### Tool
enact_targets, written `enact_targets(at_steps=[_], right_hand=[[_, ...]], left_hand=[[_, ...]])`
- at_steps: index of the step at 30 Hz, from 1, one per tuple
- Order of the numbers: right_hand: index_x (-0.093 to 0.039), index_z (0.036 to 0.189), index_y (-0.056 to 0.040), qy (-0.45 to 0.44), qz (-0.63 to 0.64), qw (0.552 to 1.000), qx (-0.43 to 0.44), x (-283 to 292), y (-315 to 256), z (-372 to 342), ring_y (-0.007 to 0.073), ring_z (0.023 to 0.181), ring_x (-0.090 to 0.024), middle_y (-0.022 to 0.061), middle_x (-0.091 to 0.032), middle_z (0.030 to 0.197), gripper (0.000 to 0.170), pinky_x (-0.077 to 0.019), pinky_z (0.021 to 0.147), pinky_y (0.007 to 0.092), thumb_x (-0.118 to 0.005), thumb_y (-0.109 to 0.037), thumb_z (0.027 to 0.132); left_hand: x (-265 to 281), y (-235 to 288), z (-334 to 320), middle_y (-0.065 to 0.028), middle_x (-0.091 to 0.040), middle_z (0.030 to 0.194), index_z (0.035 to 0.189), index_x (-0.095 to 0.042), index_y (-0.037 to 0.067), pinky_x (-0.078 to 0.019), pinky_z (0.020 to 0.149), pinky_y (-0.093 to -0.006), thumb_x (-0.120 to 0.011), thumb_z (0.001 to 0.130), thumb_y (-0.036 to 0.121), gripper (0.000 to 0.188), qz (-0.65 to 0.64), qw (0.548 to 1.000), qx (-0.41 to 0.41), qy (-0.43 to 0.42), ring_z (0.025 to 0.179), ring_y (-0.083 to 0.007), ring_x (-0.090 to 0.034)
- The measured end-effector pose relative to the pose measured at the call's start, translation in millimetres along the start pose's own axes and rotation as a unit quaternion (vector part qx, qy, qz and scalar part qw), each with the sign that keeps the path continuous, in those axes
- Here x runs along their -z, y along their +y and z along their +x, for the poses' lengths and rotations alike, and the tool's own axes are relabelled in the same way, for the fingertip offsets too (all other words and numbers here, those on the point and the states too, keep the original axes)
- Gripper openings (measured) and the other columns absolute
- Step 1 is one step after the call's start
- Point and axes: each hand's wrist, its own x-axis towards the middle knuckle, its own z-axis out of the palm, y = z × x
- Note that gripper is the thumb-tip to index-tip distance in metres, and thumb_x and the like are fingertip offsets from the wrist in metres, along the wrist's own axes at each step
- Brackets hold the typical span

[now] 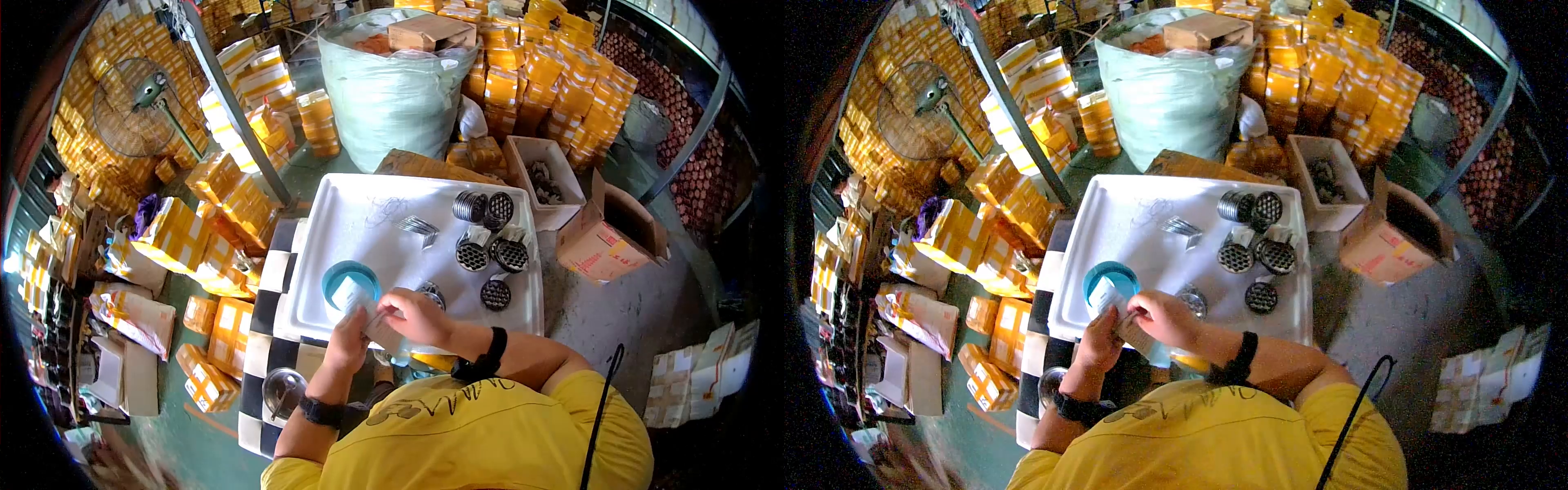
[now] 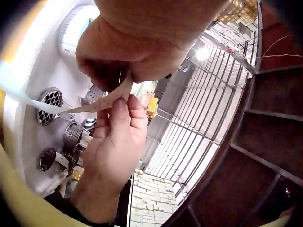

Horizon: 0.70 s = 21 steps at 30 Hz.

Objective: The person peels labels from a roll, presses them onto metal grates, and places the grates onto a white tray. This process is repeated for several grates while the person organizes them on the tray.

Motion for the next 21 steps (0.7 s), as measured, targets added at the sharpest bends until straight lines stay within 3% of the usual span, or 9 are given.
enact_targets(at_steps=[3,6,9,12,13,14,16,18,21], right_hand=[[-0.057,0.081,-0.0038,0.002,0.030,0.999,-0.034,0,-6,-1,0.0308,0.072,-0.058,0.0137,-0.058,0.079,0.008,-0.0462,0.062,0.0369,-0.058,-0.002,0.074],[-0.058,0.079,-0.0039,0.016,-0.029,0.999,0.043,3,-10,0,0.0286,0.068,-0.058,0.0127,-0.058,0.077,0.006,-0.0461,0.061,0.0349,-0.059,-0.002,0.073],[-0.059,0.079,-0.0039,0.048,-0.042,0.988,0.143,12,-15,2,0.0235,0.065,-0.056,0.0106,-0.058,0.075,0.008,-0.0449,0.059,0.0306,-0.060,0.001,0.072],[-0.059,0.085,-0.0030,0.031,0.083,0.989,0.120,34,-26,-9,0.0142,0.067,-0.055,0.0066,-0.057,0.079,0.013,-0.0432,0.058,0.0246,-0.059,0.006,0.074],[-0.058,0.088,-0.0023,0.031,0.140,0.989,0.044,44,-22,-18,0.0124,0.069,-0.054,0.0056,-0.058,0.080,0.013,-0.0438,0.059,0.0242,-0.058,0.005,0.077],[-0.057,0.090,-0.0015,0.031,0.195,0.980,-0.037,54,-18,-28,0.0107,0.071,-0.054,0.0046,-0.058,0.081,0.013,-0.0444,0.060,0.0239,-0.057,0.004,0.079],[-0.057,0.086,-0.0023,0.094,0.270,0.957,-0.048,76,-12,-34,0.0150,0.069,-0.061,0.0095,-0.062,0.080,0.008,-0.0518,0.061,0.0254,-0.059,-0.007,0.079],[-0.056,0.085,-0.0030,0.168,0.211,0.955,-0.120,90,-2,-51,0.0130,0.067,-0.059,0.0077,-0.060,0.077,0.009,-0.0503,0.059,0.0244,-0.060,-0.008,0.079],[-0.053,0.084,-0.0043,0.213,0.140,0.944,-0.211,108,8,-67,0.0073,0.066,-0.051,0.0006,-0.053,0.072,0.012,-0.0444,0.059,0.0203,-0.062,-0.008,0.078]], left_hand=[[4,-4,-4,-0.0098,-0.053,0.101,0.112,-0.044,-0.001,-0.0424,0.081,-0.0327,-0.037,0.093,0.023,0.031,0.266,0.953,-0.141,-0.042,0.093,-0.0195,-0.053],[9,-9,4,-0.0100,-0.053,0.101,0.113,-0.043,0.000,-0.0426,0.080,-0.0328,-0.038,0.092,0.023,0.032,-0.031,0.999,-0.004,-0.015,0.092,-0.0199,-0.053],[17,-8,6,-0.0104,-0.052,0.101,0.114,-0.042,0.000,-0.0426,0.079,-0.0334,-0.038,0.091,0.025,0.033,-0.077,0.997,-0.002,0.008,0.092,-0.0210,-0.053],[53,-18,15,-0.0059,-0.056,0.087,0.109,-0.049,-0.001,-0.0438,0.061,-0.0252,-0.048,0.088,0.023,0.031,0.034,0.997,-0.016,0.072,0.072,-0.0121,-0.053],[45,-12,5,-0.0034,-0.056,0.076,0.103,-0.055,-0.001,-0.0400,0.053,-0.0217,-0.055,0.085,0.021,0.028,0.118,0.987,-0.016,0.112,0.061,-0.0081,-0.050],[50,-12,1,-0.0042,-0.058,0.075,0.097,-0.059,-0.002,-0.0423,0.055,-0.0249,-0.058,0.082,0.021,0.028,0.250,0.955,0.009,0.162,0.062,-0.0112,-0.053],[70,-28,2,-0.0071,-0.061,0.076,0.093,-0.060,-0.003,-0.0447,0.057,-0.0283,-0.059,0.080,0.021,0.028,0.370,0.917,-0.064,0.136,0.065,-0.0139,-0.056],[74,-31,-1,-0.0145,-0.060,0.074,0.092,-0.059,-0.001,-0.0457,0.060,-0.0345,-0.062,0.077,0.025,0.029,0.593,0.791,-0.077,0.128,0.066,-0.0229,-0.059],[50,-28,-10,-0.0118,-0.056,0.074,0.094,-0.050,0.002,-0.0450,0.061,-0.0379,-0.067,0.072,0.024,0.035,0.670,0.702,-0.140,0.197,0.068,-0.0281,-0.057]])
